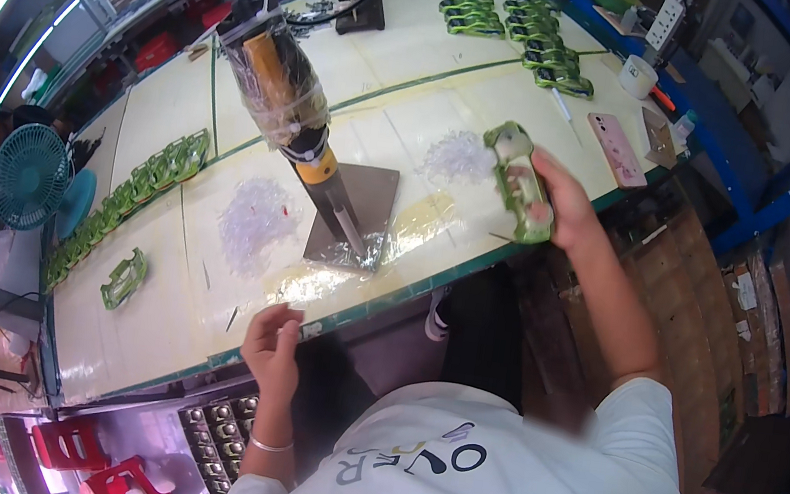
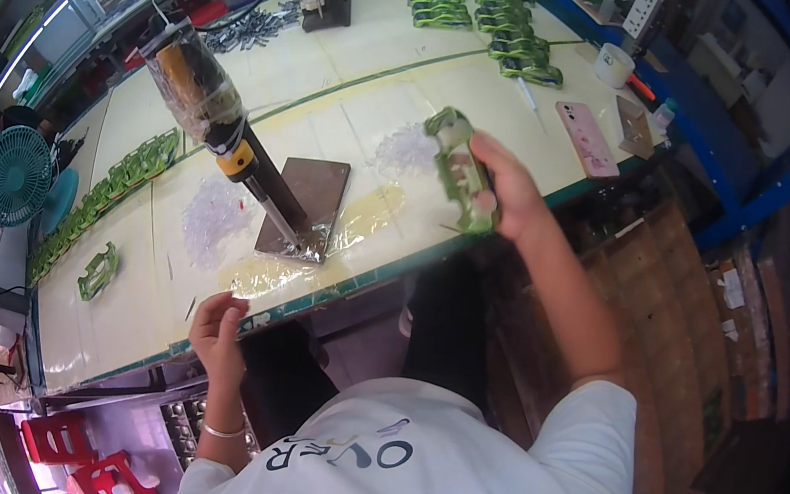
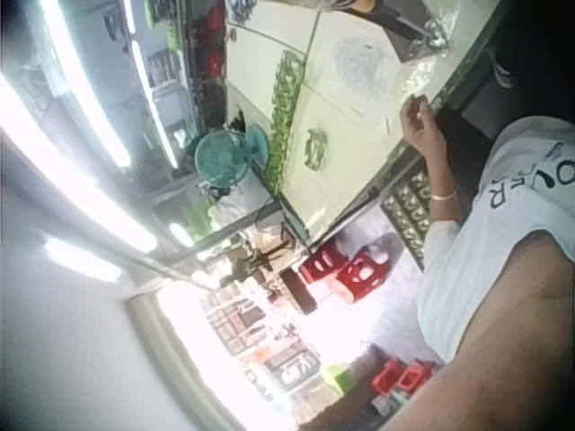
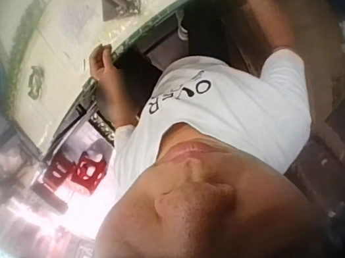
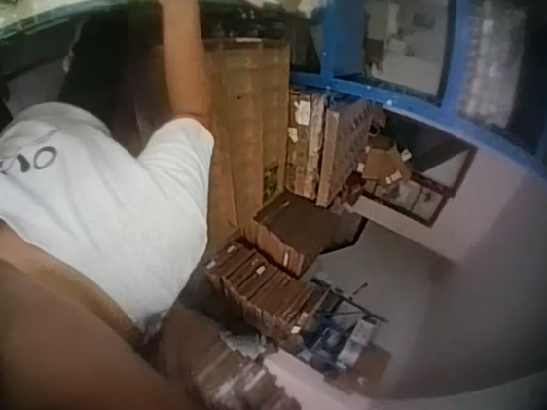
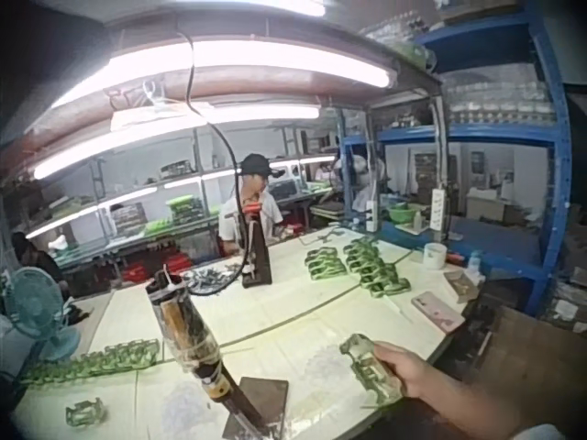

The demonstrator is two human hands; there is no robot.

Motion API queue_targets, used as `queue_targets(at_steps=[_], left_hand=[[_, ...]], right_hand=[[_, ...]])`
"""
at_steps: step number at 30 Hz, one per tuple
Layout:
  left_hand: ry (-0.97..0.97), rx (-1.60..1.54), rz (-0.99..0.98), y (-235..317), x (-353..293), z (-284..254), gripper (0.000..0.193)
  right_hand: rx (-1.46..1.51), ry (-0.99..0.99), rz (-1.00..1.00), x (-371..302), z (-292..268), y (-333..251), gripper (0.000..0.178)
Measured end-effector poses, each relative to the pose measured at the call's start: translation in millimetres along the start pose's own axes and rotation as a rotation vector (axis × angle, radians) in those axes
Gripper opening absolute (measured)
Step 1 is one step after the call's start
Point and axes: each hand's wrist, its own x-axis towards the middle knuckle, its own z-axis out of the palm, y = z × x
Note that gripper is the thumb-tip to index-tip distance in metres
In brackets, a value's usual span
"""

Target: The person assembles small green plastic frames by inserting black rectangular inserts into them. They pick up frames from the table, insert the pieces by hand, and place the assembled units back on the table in a row.

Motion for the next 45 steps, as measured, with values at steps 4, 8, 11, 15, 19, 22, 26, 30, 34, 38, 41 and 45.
queue_targets(at_steps=[4,8,11,15,19,22,26,30,34,38,41,45], left_hand=[[0.168,0.142,0.124,4,15,-22,0.015],[0.278,0.190,0.067,0,12,-41,0.014],[0.337,0.303,0.057,2,24,-52,0.015],[0.306,0.725,0.291,15,64,-81,0.022],[0.414,1.306,0.500,7,120,-149,0.032],[0.283,1.633,0.313,-8,137,-196,0.020],[0.175,1.706,0.241,-21,130,-204,0.007],[0.138,1.348,0.337,17,96,-149,0.004],[0.153,0.666,0.135,57,36,-84,0.002],[-0.150,-0.047,-0.082,71,-23,-16,0.005],[-0.313,-0.128,-0.138,70,-32,16,0.006],[-0.310,0.411,0.113,44,9,5,0.007]], right_hand=[[-1.094,0.263,-0.203,69,-41,-39,0.034],[-1.732,0.118,-0.372,133,-67,-30,0.042],[-1.876,0.188,-0.540,172,-65,-21,0.042],[-1.762,0.361,-0.727,207,-74,-22,0.040],[-1.580,0.260,-0.790,184,-74,-9,0.035],[-1.301,0.231,-0.612,119,-39,-2,0.031],[-1.084,0.178,-0.514,43,-28,9,0.023],[-0.846,0.059,-0.400,-32,18,31,0.013],[-0.948,-0.376,-0.480,-81,81,75,0.011],[-0.806,-0.564,-0.429,-96,144,120,0.076],[-0.544,-0.427,-0.280,-99,155,148,0.090],[-0.497,-0.299,-0.051,-104,132,148,0.089]])
